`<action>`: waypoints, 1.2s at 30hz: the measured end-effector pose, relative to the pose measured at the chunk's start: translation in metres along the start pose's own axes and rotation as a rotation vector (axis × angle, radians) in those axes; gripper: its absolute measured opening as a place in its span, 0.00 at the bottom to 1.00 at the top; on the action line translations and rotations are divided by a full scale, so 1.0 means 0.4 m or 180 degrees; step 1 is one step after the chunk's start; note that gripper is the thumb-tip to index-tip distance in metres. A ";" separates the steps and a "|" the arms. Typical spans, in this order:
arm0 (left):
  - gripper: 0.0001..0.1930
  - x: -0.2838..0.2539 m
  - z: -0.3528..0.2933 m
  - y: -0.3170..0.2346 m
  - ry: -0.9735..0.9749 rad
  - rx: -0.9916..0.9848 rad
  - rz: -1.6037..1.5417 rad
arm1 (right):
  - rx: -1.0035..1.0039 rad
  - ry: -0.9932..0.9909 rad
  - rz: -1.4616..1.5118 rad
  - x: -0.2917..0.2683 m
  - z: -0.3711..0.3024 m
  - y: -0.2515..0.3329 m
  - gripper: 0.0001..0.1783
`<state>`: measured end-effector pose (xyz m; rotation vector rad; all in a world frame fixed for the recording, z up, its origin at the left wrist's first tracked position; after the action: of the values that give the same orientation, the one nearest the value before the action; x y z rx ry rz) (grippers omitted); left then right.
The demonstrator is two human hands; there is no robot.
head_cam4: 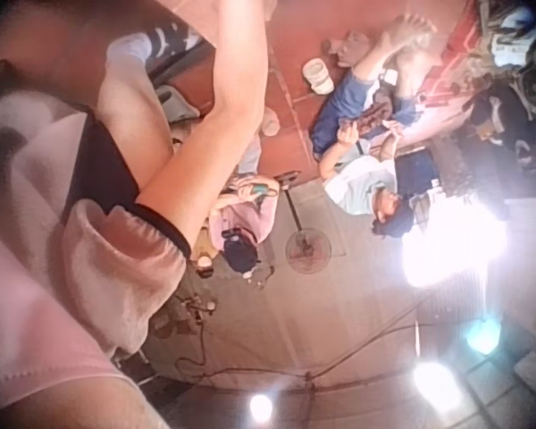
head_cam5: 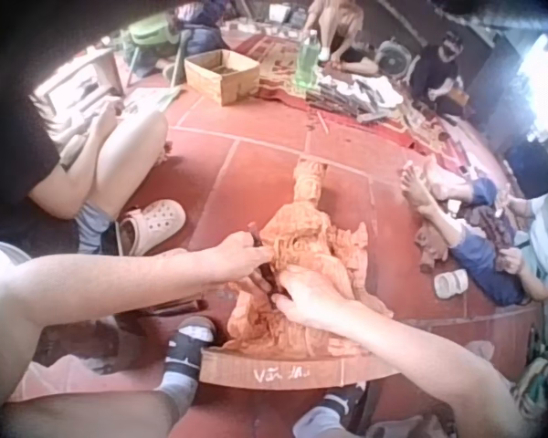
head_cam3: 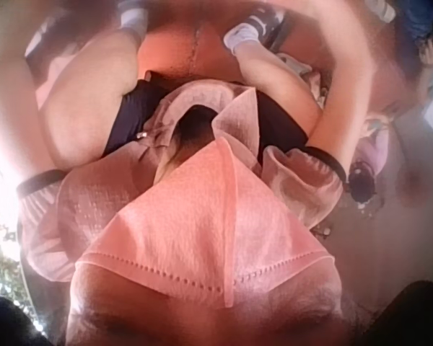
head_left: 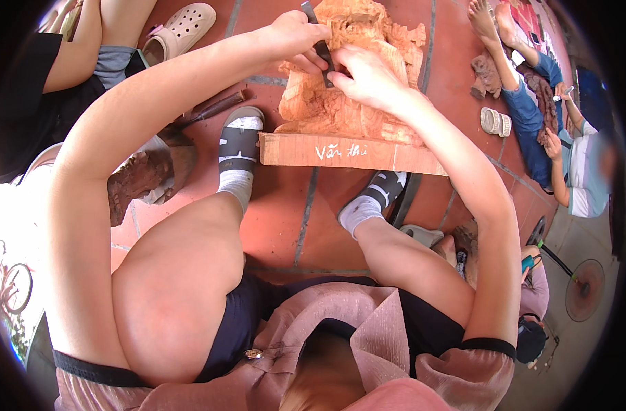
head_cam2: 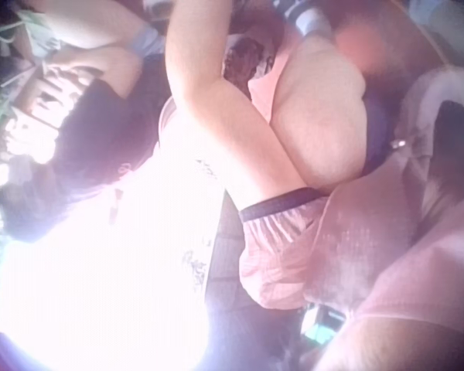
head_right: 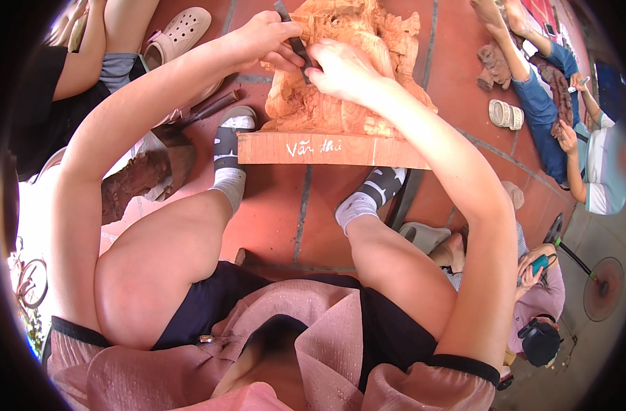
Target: The person carves a wooden sculpture using a chisel and mallet. They hold the sculpture with one hand and strike the chisel with the other, shaping the wood. The person occasionally adjusts the sculpture's position to access different areas.
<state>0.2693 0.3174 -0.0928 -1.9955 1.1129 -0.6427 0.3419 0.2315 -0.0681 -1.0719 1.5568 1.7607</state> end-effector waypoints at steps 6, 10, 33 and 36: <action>0.20 0.008 -0.001 -0.011 -0.0003 -0.0057 0.0083 | 0.0401 0.0291 0.0293 -0.001 0.003 -0.019 0.12; 0.22 0.027 -0.047 -0.054 -0.0065 -0.0115 0.0451 | 0.0648 0.0364 0.0333 -0.007 -0.004 -0.014 0.12; 0.15 0.020 0.052 -0.071 0.0131 0.0327 0.0437 | 0.0863 -0.0074 0.0463 -0.034 -0.002 -0.042 0.11; 0.15 0.015 0.059 -0.072 0.0264 0.0020 0.0181 | 0.1139 0.0105 0.0799 -0.051 -0.010 -0.058 0.14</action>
<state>0.3032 0.3306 -0.0833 -1.9401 1.2110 -0.7038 0.3725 0.2337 -0.0636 -0.7603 2.0050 1.5379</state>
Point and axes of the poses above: each hand's wrist, its own z-axis towards the middle knuckle, its own x-axis out of the palm, y = z × x, the point moved 8 cm from there along z, towards the middle knuckle, and after that the axes turned 7 degrees about -x, right-handed, at the moved point
